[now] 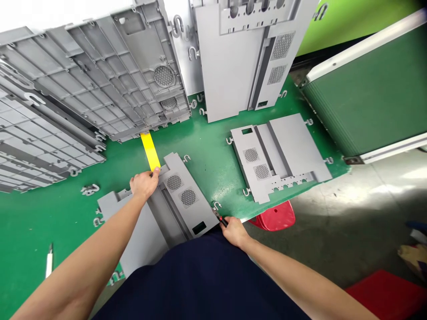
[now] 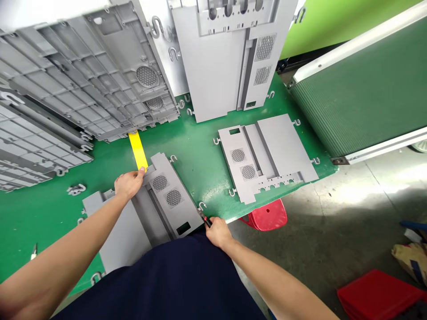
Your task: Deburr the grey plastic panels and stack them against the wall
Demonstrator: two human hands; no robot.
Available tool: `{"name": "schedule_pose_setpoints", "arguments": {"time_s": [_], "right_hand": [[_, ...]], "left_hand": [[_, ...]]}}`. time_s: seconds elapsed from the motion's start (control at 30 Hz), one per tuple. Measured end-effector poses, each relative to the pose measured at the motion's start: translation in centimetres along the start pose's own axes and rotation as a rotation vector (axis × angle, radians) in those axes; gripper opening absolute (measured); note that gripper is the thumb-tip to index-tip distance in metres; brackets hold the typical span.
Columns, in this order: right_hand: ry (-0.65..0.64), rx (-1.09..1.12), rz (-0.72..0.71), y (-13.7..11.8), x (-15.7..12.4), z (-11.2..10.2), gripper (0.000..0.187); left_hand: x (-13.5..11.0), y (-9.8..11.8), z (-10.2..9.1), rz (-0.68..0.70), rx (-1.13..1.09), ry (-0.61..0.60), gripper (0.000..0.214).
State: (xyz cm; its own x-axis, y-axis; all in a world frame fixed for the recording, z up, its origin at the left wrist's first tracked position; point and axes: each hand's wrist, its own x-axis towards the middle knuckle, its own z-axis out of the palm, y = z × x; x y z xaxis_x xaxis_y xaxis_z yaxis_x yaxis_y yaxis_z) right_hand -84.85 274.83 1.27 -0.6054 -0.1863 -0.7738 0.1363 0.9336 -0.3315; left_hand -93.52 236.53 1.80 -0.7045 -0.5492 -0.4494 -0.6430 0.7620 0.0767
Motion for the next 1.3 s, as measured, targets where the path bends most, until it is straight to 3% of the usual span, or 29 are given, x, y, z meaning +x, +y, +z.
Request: {"name": "schedule_pose_setpoints", "arguments": {"time_s": [0.5, 0.67, 0.87, 1.07, 1.3], "right_hand": [[0.004, -0.092, 0.134, -3.8, -2.8, -0.8, 0.029], [0.01, -0.131, 0.115, -3.5, -2.7, -1.4, 0.042], [0.041, -0.133, 0.113, -2.5, -1.7, -1.8, 0.018], [0.117, -0.163, 0.148, -2.6, -1.8, -0.7, 0.026], [0.173, -0.252, 0.024, -1.6, -1.9, -0.3, 0.018]], "left_hand": [[0.0, -0.1, 0.2, -0.003, 0.009, 0.018, 0.075], [-0.1, 0.0, 0.3, 0.001, 0.007, 0.033, 0.074], [-0.3, 0.0, 0.4, 0.005, 0.006, 0.047, 0.072], [-0.6, 0.0, 0.3, 0.017, 0.012, 0.056, 0.07], [-0.5, -0.2, 0.5, 0.017, 0.005, 0.067, 0.07]]}}
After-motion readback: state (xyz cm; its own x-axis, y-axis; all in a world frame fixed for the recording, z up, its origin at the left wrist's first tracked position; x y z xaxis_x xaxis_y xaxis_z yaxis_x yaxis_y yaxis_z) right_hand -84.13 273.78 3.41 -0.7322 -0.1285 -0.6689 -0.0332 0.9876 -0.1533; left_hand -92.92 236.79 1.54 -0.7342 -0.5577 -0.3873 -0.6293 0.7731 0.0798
